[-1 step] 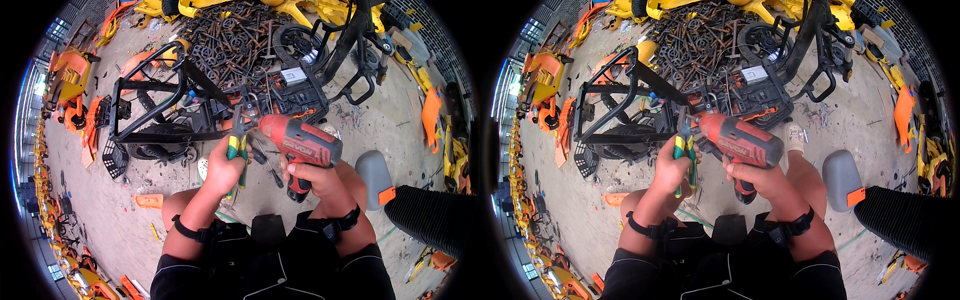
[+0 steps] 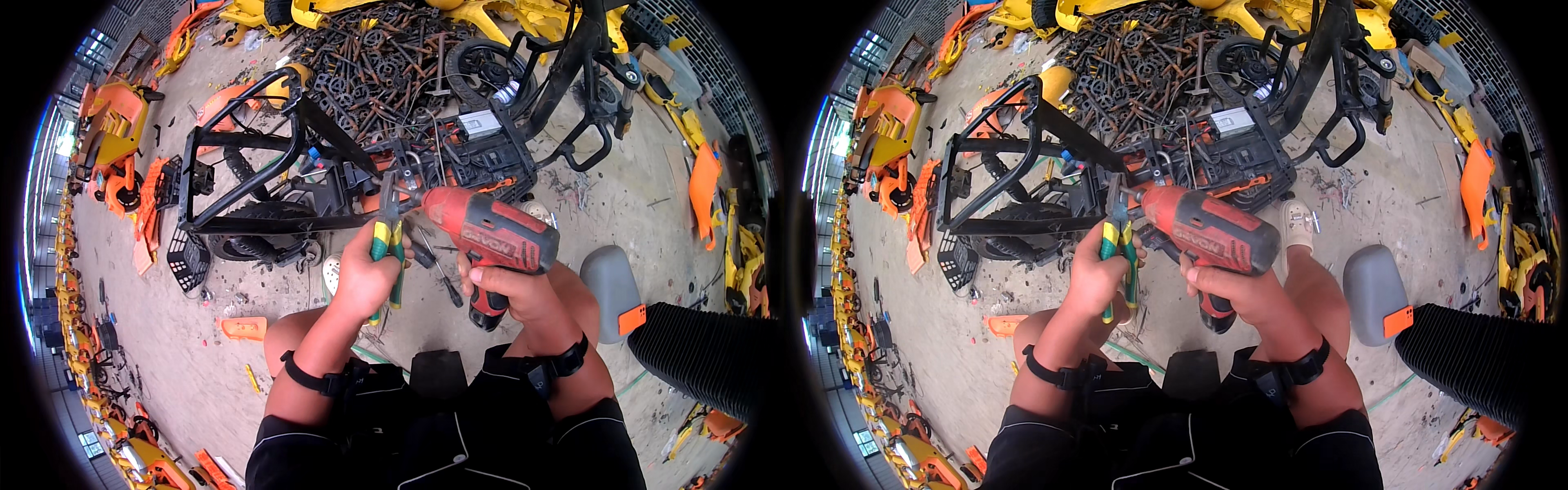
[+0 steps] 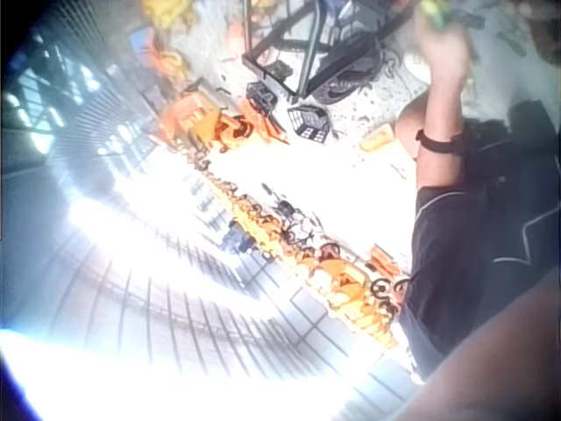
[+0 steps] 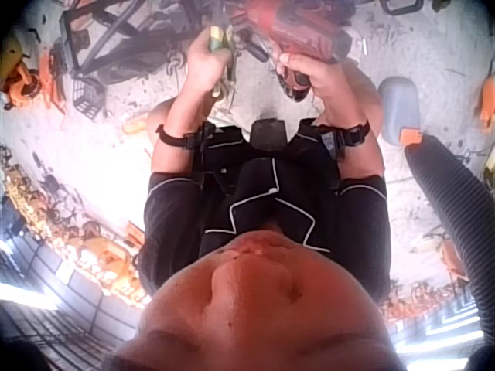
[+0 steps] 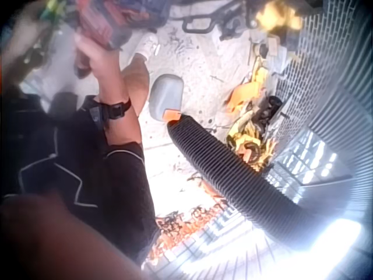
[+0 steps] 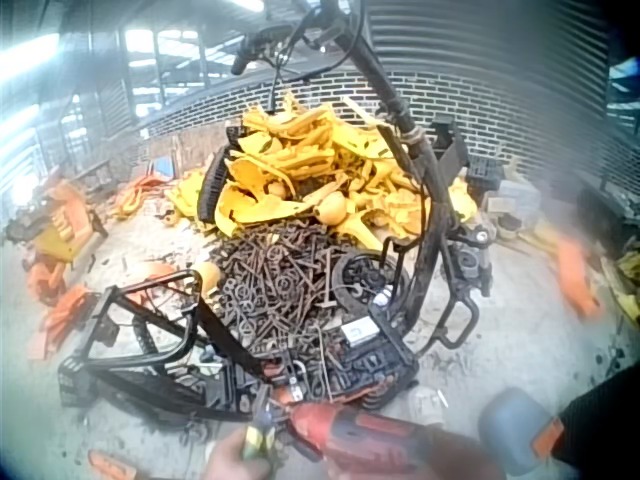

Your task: The person uses a pair of pliers and a power drill to work on wires and components on the frame of a vehicle, handling small hardware and cables by hand.

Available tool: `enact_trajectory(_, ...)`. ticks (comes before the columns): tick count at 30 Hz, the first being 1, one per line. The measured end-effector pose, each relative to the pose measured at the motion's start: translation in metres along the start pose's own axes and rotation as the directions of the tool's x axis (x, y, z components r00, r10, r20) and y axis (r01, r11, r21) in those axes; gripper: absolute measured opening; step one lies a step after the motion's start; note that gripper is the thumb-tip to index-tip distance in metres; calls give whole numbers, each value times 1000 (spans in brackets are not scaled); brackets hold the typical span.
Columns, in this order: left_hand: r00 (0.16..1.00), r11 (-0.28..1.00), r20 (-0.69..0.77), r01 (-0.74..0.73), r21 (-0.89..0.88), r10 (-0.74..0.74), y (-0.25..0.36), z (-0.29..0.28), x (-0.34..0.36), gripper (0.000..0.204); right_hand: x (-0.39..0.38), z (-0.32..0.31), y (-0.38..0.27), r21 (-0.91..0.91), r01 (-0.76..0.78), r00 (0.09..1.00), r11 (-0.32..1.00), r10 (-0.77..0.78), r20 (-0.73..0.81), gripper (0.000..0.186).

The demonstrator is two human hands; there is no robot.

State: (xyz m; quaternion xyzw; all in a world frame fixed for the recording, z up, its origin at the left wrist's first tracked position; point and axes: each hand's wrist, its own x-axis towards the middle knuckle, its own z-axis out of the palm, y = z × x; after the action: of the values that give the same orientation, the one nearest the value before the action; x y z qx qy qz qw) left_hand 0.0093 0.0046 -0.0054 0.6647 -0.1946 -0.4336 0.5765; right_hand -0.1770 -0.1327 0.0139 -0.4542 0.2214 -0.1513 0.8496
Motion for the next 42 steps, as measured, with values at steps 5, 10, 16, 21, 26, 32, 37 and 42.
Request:
enact_trajectory(5, 1000, 1000, 6, -8, 7, 8, 0, -1, 0, 64, 0, 2, -1, 6, -2, 1000, 1000, 2, -5, 42)
enact_trajectory(10, 1000, 1000, 11, -16, 16, 16, -1, -3, -1, 63, 0, 3, 0, 8, -1, 1000, 1000, 1, -7, 42)
enact_trajectory(16, 1000, 1000, -2, -2, -12, 2, 0, 2, 0, 60, -1, 0, -1, 3, -4, 1000, 1000, 4, -15, 43)
enact_trajectory(21, 1000, 999, 2, -18, -39, 18, 1, 5, 2, 48, 0, -1, -4, -6, -1, 1000, 1000, 1, -9, 42)
enact_trajectory(26, 995, 993, 0, -99, 63, 99, -10, -3, -2, 50, -8, 7, -6, -29, 27, 1000, 999, -27, 6, 37)
enact_trajectory(32, 995, 993, 12, -100, 61, 99, -9, -5, 0, 47, -3, 14, -2, 27, 15, 999, 1000, -14, -45, 44)
enact_trajectory(37, 996, 995, 37, -80, 58, 78, -5, -2, 1, 46, -5, 13, -3, 16, 35, 997, 999, -34, -66, 41)
enact_trajectory(42, 999, 993, 51, -22, 114, 16, -5, -7, -1, 55, -5, 12, 2, 21, 33, 997, 999, -31, -64, 43)
